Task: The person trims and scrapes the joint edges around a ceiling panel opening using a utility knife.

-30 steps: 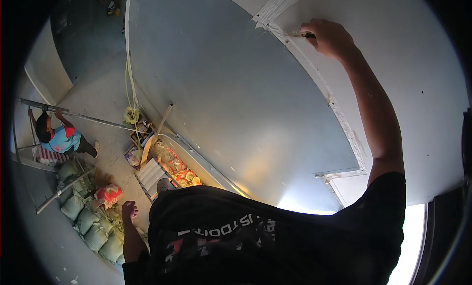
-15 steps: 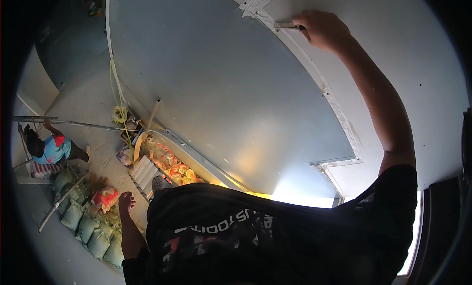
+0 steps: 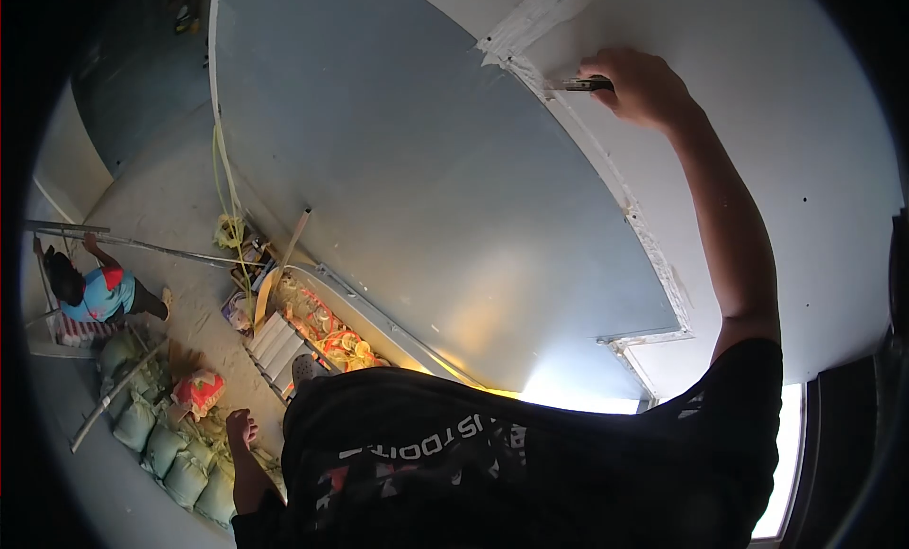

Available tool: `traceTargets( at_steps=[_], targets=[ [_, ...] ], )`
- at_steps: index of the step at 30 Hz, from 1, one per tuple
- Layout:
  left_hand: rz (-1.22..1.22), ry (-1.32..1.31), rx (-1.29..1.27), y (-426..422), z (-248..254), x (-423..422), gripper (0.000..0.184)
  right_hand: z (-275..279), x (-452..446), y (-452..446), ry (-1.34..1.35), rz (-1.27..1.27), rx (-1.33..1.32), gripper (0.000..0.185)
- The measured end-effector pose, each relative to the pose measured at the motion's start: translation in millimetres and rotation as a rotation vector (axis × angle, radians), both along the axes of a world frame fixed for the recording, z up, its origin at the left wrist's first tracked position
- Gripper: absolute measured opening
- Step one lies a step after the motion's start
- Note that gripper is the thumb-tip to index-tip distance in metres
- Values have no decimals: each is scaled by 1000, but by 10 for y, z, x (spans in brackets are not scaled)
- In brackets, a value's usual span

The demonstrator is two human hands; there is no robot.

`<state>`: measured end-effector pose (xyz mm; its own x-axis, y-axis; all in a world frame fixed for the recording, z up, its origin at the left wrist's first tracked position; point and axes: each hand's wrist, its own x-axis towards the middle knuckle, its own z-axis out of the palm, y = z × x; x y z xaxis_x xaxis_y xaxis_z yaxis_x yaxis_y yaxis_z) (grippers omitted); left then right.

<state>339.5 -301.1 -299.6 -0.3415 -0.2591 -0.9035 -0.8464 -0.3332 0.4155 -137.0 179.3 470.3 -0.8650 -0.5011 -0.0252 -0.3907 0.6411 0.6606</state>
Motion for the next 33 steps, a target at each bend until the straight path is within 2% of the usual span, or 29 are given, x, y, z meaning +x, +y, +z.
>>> traceTargets(
  at_steps=[7, 9, 11, 13, 15, 16, 18, 19, 21, 22, 24, 25, 26, 28, 30, 32, 33],
  targets=[
    [-30, 53, -26, -59, 3, -474, 22, -26, 81, 132, 30, 93, 57, 24],
    [-63, 81, -13, -20, 4, -701, 22, -80, 73, 193, 103, 189, 63, 20],
    [-200, 132, -106, 48, 45, -917, 23, -139, 96, 216, 104, 182, 61, 19],
    [-221, 166, -83, 54, 24, -1123, 24, -179, 210, 160, 109, 167, 59, 18],
    [-240, 205, -59, 74, 44, -1330, 25, -193, 412, 36, 76, 30, 106, 19],
    [-236, 240, -82, 117, 105, -1416, 26, -177, 295, 279, 78, 28, 107, 19],
    [-219, 275, -108, 186, 201, -1436, 27, -131, -100, 867, -257, 261, -263, 22],
    [-214, 299, -118, 196, 231, -1409, 28, -78, 42, 618, -256, 278, -262, 22],
    [-216, 327, -134, 104, 221, -1378, 29, 55, 579, -7, -138, -254, 317, 26],
    [-191, 305, -105, 53, 115, -1273, 28, 83, 551, 13, -134, -252, 319, 26],
    [-186, 231, -48, -92, -116, -990, 26, 122, 469, 106, -9, -5, 113, 30],
    [-202, 180, -22, -160, -182, -853, 24, 96, 459, 68, -11, -49, 66, 29],
    [-221, 126, -55, -163, -38, -746, 20, 57, 386, 84, -5, -47, 60, 29],
    [-115, 66, -107, -124, 244, -589, 17, -54, 195, 135, -1, -108, -125, 27],
    [-36, 105, -73, -151, 297, -494, 16, -77, 192, 121, -7, -105, -131, 26],
    [44, 138, -38, -145, 222, -376, 15, -142, 148, 223, 74, 154, -130, 26],
    [19, 135, -15, -164, 189, -332, 16, -161, 112, 250, 67, 158, -130, 26]
  ],
)
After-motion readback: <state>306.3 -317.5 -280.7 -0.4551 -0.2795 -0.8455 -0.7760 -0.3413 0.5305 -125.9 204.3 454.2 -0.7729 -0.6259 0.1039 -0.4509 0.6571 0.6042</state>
